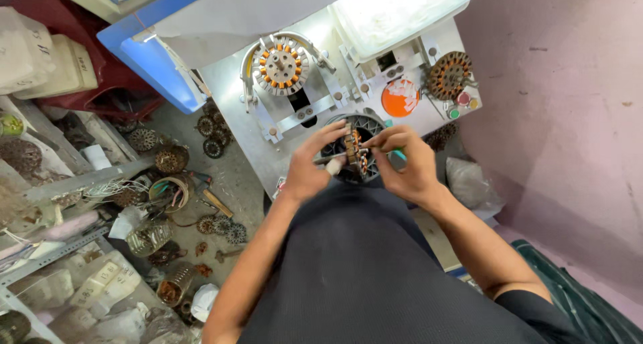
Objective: The person manually assembles fan motor components using a specialized winding machine. They place copper wire coils and metal stator parts onto the machine, use a small tool for precision adjustments, and manually connect electrical leads.
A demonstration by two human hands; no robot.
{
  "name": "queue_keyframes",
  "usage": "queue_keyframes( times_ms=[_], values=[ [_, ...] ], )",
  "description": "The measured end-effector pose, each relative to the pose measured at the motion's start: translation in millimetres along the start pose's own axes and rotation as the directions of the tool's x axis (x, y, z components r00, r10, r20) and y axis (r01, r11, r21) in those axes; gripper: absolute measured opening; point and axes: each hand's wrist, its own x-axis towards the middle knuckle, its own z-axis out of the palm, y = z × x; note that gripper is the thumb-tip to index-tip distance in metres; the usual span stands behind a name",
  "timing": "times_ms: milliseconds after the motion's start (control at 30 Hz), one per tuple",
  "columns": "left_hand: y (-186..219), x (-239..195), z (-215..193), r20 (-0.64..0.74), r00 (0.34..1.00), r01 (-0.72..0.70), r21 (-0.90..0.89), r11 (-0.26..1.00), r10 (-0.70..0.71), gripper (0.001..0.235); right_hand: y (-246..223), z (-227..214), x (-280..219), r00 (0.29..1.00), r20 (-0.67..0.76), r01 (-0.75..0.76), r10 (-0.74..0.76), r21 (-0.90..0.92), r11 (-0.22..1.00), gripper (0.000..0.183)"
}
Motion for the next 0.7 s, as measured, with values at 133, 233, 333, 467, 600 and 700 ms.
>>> queue_keyframes(
  times_ms=[133,233,333,467,600,700],
  values=[
    [46.8,-56.1,-23.2,0.017,0.964,0.264,0.112,0.958,-0.267,0.023,56.3,-51.7,-0.7,0.91,-0.154,-0.374,0.384,0.093,0.923,0.017],
    [87.7,-111.6,-49.6,0.265,0.925,0.265,0.069,0.962,-0.274,0.021,123.0,-76.7,-5.5,0.744,-0.065,-0.659,0.665,-0.235,0.714,0.013],
    [107.4,-153.4,-65.3,0.333,0.866,0.374,0.065,0.925,-0.373,0.018,183.4,-70.8,-24.8,0.821,0.016,-0.483,0.571,-0.512,0.71,0.016],
    [103.3,-176.5,-66.0,0.387,0.856,0.36,0.028,0.933,-0.342,0.017,232.1,-51.4,-35.0,0.895,-0.12,-0.412,0.429,-0.59,0.694,0.022],
    [100.6,-183.9,-50.5,0.155,0.922,0.354,0.032,0.935,-0.354,0.043,248.6,-36.4,-24.8,0.893,-0.198,-0.427,0.404,-0.657,0.621,0.034],
    [101.8,-189.0,-58.0,0.275,0.781,0.59,-0.034,0.807,-0.56,0.047,250.2,-32.9,-19.8,0.887,-0.184,-0.432,0.423,-0.656,0.619,0.036]
  ],
)
